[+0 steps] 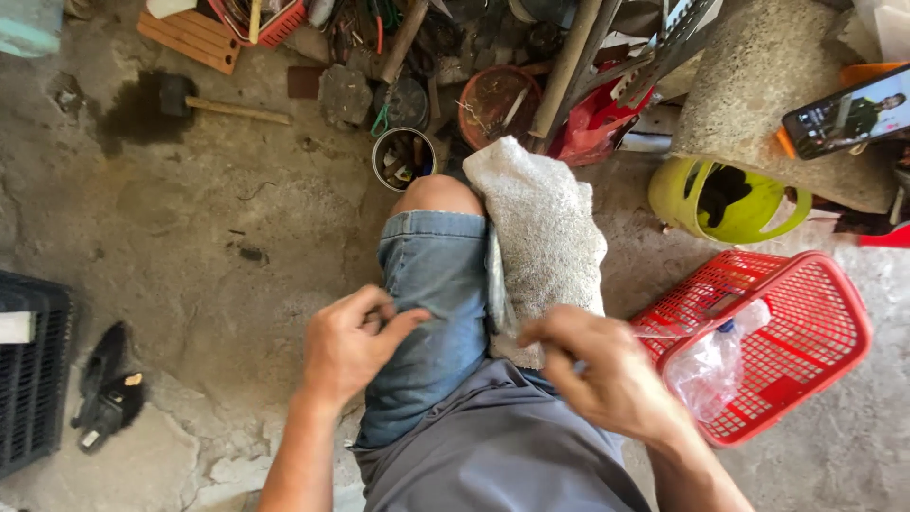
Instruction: The person is sitting and sewing a black shoe insole with white thread using a needle. They hold the insole on a white cloth placed on their lap and repeatedly push the needle through the material to create stitches.
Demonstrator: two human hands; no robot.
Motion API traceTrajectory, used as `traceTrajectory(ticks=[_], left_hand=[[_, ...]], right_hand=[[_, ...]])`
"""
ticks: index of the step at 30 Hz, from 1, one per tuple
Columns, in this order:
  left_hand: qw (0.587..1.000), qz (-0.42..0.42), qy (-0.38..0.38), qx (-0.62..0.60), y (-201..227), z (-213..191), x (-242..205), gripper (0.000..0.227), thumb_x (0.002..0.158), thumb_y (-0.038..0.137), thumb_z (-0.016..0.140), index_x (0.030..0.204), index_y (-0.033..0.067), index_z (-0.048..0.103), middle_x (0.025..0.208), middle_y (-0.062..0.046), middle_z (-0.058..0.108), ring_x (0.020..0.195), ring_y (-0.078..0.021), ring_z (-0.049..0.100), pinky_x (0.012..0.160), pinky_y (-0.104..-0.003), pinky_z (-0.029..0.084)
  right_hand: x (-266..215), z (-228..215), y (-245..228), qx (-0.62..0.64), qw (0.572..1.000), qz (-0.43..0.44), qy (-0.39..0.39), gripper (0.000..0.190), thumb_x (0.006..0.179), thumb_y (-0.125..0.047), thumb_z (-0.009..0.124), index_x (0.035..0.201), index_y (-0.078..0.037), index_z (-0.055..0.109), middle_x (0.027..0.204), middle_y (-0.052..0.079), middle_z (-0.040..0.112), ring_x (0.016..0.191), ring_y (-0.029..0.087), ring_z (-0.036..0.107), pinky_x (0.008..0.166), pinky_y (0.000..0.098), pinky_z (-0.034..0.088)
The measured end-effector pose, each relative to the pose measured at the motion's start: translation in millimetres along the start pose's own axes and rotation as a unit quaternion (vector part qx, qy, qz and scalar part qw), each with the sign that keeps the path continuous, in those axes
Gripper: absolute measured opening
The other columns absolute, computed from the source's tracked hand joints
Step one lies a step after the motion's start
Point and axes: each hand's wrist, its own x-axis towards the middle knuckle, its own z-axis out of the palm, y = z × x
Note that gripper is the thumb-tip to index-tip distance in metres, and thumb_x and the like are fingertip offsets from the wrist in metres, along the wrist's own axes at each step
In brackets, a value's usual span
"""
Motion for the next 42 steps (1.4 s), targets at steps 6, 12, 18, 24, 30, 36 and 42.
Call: traceTrajectory(ticks=[6,12,18,24,30,36,42], left_hand=[[0.983,-0.011,-0.071,-0.169,52,29,11,0.038,0.079,0.036,0.087,0.109,0.0148,0.075,0.068,0.003,0.061,0.064,-0.0103,0.059,0.063,-0.03,0.05],[0.987,0.022,-0.069,-0.142,74,56,24,0.051,0.085,0.043,0.076,0.124,0.0115,0.067,0.097,0.001,0.072,0.062,-0.0191,0.059,0.067,-0.038,0.049],[0.93,-0.07,-0.06,-0.355,68,42,25,0.038,0.086,0.013,0.081,0.119,0.0055,0.064,0.083,-0.014,0.069,0.057,-0.0222,0.07,0.047,-0.032,0.057],[0.955,-0.05,-0.035,-0.292,66,23,24,0.009,0.091,0.012,0.074,0.1,0.0127,0.074,0.081,-0.007,0.075,0.064,-0.0132,0.073,0.05,-0.029,0.059],[0.983,0.181,0.024,0.016,100,71,21,0.02,0.099,0.016,0.067,0.118,0.0197,0.07,0.082,-0.004,0.064,0.057,-0.0209,0.066,0.045,-0.033,0.054],[0.974,0.182,-0.137,-0.002,85,96,27,0.013,0.103,0.024,0.058,0.098,0.0141,0.066,0.066,-0.003,0.063,0.05,-0.0194,0.065,0.039,-0.028,0.047],[0.977,0.194,0.04,0.072,75,95,18,0.032,0.103,0.033,0.061,0.077,0.0161,0.065,0.063,0.001,0.055,0.047,-0.0178,0.061,0.036,-0.027,0.044]], right_hand=[[-36,-28,6,0.264,0.958,-0.008,0.114,0.016,0.084,0.005,0.052,0.088,-0.006,0.064,0.13,0.025,0.059,0.104,0.031,0.07,0.092,0.0406,0.062],[0,-16,5,0.111,0.988,0.035,0.098,0.064,0.087,-0.04,0.069,0.138,-0.007,0.05,0.136,0.009,0.055,0.08,0.009,0.06,0.051,0.0162,0.045],[-3,3,61,-0.049,0.986,0.035,0.156,0.023,0.099,-0.023,0.06,0.114,-0.007,0.069,0.08,0.013,0.065,0.061,0.03,0.065,0.055,0.0386,0.053],[-11,12,107,-0.024,0.986,0.023,0.166,0.021,0.104,-0.022,0.051,0.107,-0.008,0.066,0.077,0.015,0.057,0.065,0.036,0.059,0.062,0.0435,0.05],[-9,17,116,-0.014,0.986,0.033,0.161,0.025,0.103,-0.024,0.05,0.109,-0.006,0.067,0.079,0.018,0.057,0.068,0.04,0.059,0.062,0.0482,0.05],[-16,21,126,0.059,0.983,0.057,0.165,0.028,0.1,-0.027,0.051,0.109,-0.007,0.068,0.073,0.013,0.058,0.068,0.023,0.058,0.061,0.0424,0.05],[-10,11,118,0.13,0.977,0.076,0.15,0.026,0.094,-0.026,0.057,0.101,-0.004,0.069,0.069,0.008,0.057,0.068,0.017,0.055,0.059,0.0357,0.047]])
